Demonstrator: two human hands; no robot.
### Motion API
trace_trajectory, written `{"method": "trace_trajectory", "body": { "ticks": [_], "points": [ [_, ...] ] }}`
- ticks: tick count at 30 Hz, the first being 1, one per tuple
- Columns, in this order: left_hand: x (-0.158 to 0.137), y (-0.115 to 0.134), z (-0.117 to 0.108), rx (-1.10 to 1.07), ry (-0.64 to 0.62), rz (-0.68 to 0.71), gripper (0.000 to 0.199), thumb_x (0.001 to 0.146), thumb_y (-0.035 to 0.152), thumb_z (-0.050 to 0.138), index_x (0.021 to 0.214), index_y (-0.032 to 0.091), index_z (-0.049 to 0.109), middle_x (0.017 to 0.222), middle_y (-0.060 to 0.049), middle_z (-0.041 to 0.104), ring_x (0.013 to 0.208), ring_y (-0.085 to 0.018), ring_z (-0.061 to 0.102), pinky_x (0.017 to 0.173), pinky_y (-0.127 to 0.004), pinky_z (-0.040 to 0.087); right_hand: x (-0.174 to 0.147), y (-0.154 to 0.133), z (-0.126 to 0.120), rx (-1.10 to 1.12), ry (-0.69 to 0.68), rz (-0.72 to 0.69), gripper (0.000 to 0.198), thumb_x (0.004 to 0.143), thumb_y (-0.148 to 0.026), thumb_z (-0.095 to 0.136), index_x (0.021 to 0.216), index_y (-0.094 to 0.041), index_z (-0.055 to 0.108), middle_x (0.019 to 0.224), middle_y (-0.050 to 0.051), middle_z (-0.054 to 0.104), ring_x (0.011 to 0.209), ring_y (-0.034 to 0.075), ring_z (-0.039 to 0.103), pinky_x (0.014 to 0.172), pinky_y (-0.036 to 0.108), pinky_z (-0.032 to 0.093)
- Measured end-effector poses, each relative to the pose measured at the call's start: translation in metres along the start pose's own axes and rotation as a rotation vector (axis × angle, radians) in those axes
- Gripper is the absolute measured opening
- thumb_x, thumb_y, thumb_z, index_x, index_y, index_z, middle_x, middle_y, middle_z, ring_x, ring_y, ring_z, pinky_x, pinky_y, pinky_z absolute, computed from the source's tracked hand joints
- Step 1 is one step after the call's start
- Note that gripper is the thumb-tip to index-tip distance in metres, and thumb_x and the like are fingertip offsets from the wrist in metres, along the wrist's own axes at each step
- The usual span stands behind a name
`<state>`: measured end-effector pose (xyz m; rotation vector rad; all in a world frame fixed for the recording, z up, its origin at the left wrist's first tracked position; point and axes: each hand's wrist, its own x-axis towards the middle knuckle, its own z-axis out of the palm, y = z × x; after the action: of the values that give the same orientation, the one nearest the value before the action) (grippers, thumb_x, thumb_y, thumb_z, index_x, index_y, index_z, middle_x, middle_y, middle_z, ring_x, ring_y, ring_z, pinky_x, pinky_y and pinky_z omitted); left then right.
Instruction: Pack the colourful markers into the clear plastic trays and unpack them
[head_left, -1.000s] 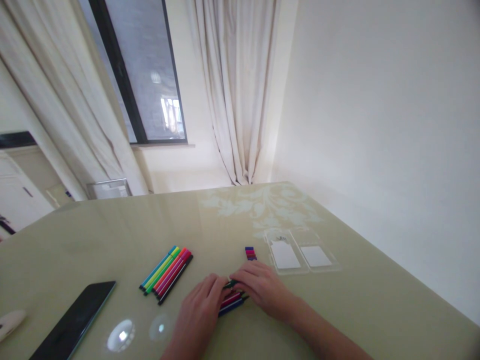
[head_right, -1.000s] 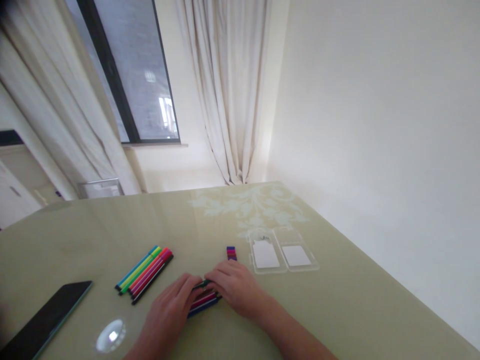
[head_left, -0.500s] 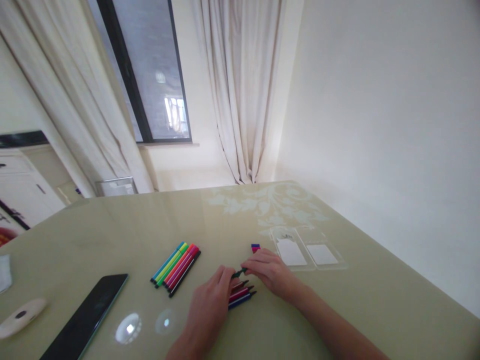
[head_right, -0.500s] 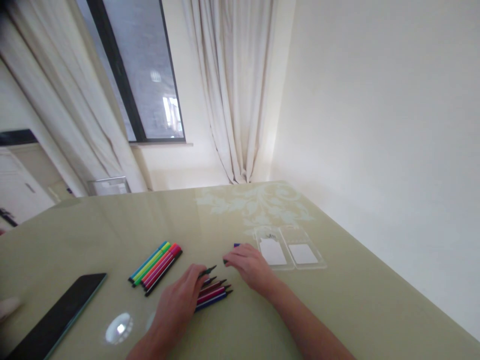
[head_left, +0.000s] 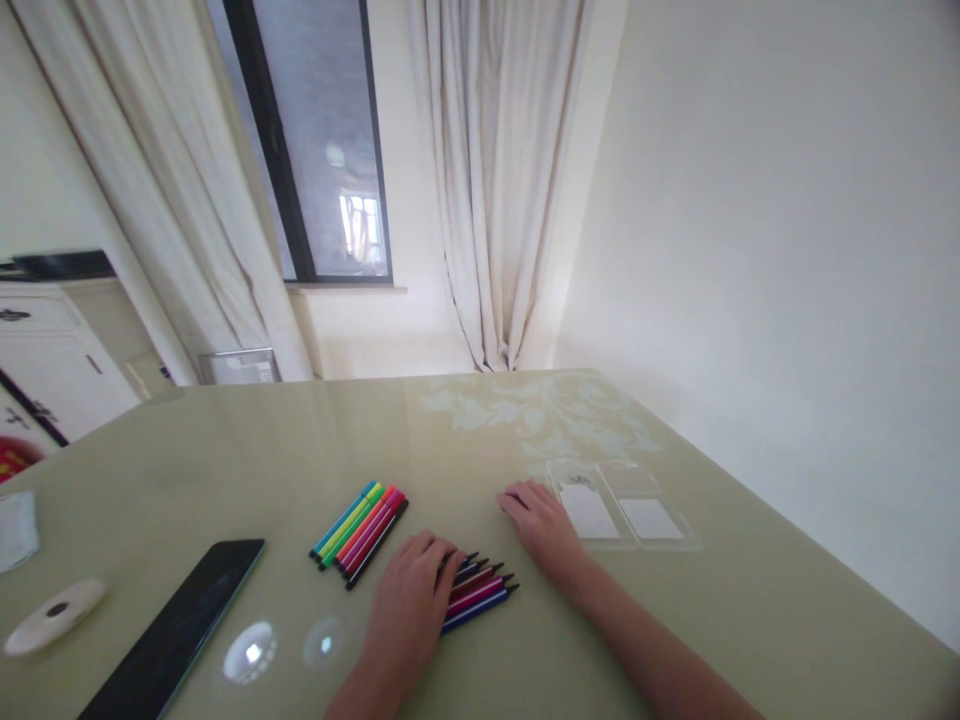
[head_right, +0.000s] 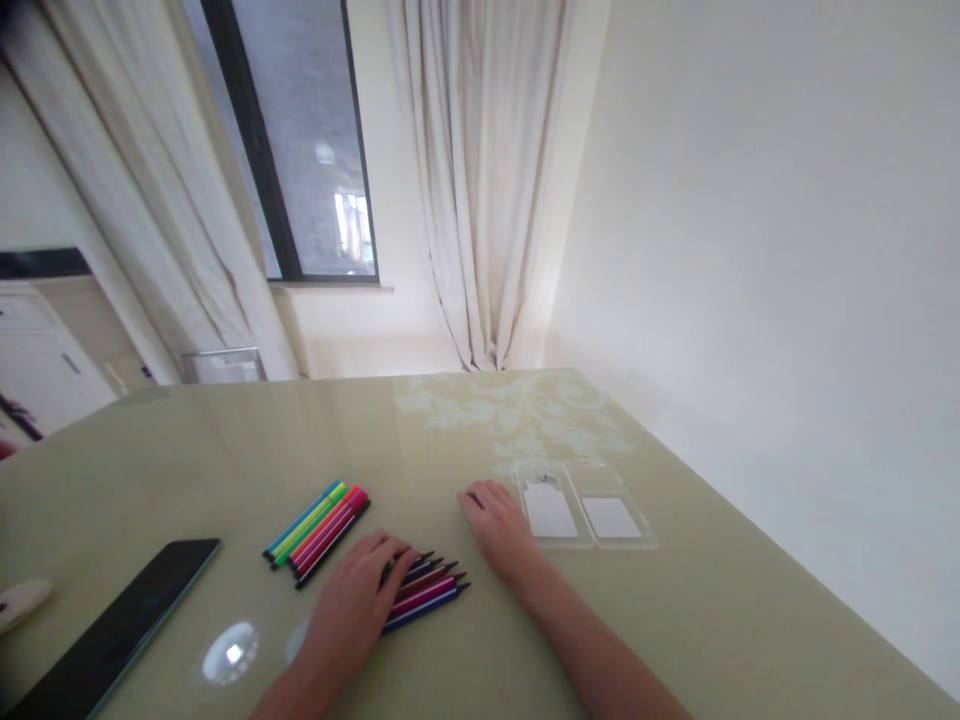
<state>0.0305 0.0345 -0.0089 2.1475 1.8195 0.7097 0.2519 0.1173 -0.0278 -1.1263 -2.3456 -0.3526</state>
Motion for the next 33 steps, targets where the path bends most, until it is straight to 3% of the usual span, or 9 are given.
{"method": "trace_trajectory", "body": {
  "ticks": [6,13,16,20,24,28,33],
  "points": [
    [0.005,-0.038,-0.014,0.260,0.289,-0.151,0.031,0.100,0.027,0.041,0.113,0.019,0.068,0.112,-0.011,0.072,0.105,-0.028,0.065,0.096,-0.043,0.050,-0.001,0.004,0.002,0.016,-0.038,-0.048,0.020,0.093,-0.005,0.064,0.106,-0.019,0.070,0.101,0.007,0.073,0.095,0.022,0.062,0.087,0.035,0.049],
    [0.004,-0.058,-0.019,0.398,0.226,-0.189,0.027,0.098,0.032,0.045,0.101,0.018,0.068,0.099,-0.012,0.072,0.097,-0.031,0.067,0.090,-0.045,0.051,0.000,0.001,-0.002,0.127,0.049,0.027,0.030,0.092,-0.002,0.061,0.115,-0.019,0.070,0.108,0.008,0.074,0.099,0.023,0.064,0.089,0.036,0.051],
    [0.005,-0.050,-0.016,0.340,0.229,-0.109,0.024,0.099,0.031,0.047,0.097,0.020,0.068,0.101,-0.011,0.071,0.099,-0.030,0.067,0.093,-0.045,0.051,0.000,-0.007,-0.012,0.189,0.111,-0.005,0.026,0.098,-0.013,0.061,0.122,-0.019,0.067,0.110,0.009,0.074,0.099,0.023,0.065,0.090,0.037,0.051],
    [0.002,-0.025,-0.003,0.189,0.234,0.119,0.020,0.102,0.032,0.047,0.102,0.024,0.066,0.105,-0.007,0.071,0.100,-0.025,0.067,0.089,-0.039,0.052,-0.001,-0.021,-0.024,0.259,0.126,-0.154,0.035,0.103,-0.032,0.059,0.135,-0.019,0.059,0.115,0.010,0.074,0.103,0.022,0.066,0.093,0.036,0.051],
    [-0.006,-0.005,0.012,0.151,0.203,0.289,0.022,0.105,0.026,0.043,0.106,0.027,0.064,0.095,-0.003,0.071,0.083,-0.019,0.070,0.073,-0.029,0.053,-0.004,-0.027,-0.027,0.288,0.086,-0.269,0.021,0.106,-0.026,0.051,0.119,-0.021,0.067,0.096,0.005,0.075,0.087,0.017,0.066,0.084,0.030,0.051],
    [-0.006,-0.002,0.013,0.184,0.141,0.307,0.023,0.105,0.024,0.041,0.106,0.026,0.064,0.093,-0.002,0.071,0.070,-0.015,0.070,0.059,-0.022,0.048,-0.004,-0.021,-0.026,0.280,0.079,-0.306,0.019,0.106,-0.026,0.051,0.112,-0.021,0.069,0.083,0.003,0.072,0.078,0.016,0.063,0.077,0.030,0.049],
    [-0.004,0.000,0.007,0.206,0.050,0.261,0.021,0.104,0.024,0.043,0.105,0.026,0.064,0.095,-0.001,0.072,0.072,-0.015,0.071,0.057,-0.022,0.047,-0.003,-0.016,-0.026,0.269,0.089,-0.328,0.019,0.106,-0.027,0.051,0.110,-0.020,0.069,0.078,0.002,0.068,0.075,0.017,0.060,0.074,0.031,0.047]
  ]
}}
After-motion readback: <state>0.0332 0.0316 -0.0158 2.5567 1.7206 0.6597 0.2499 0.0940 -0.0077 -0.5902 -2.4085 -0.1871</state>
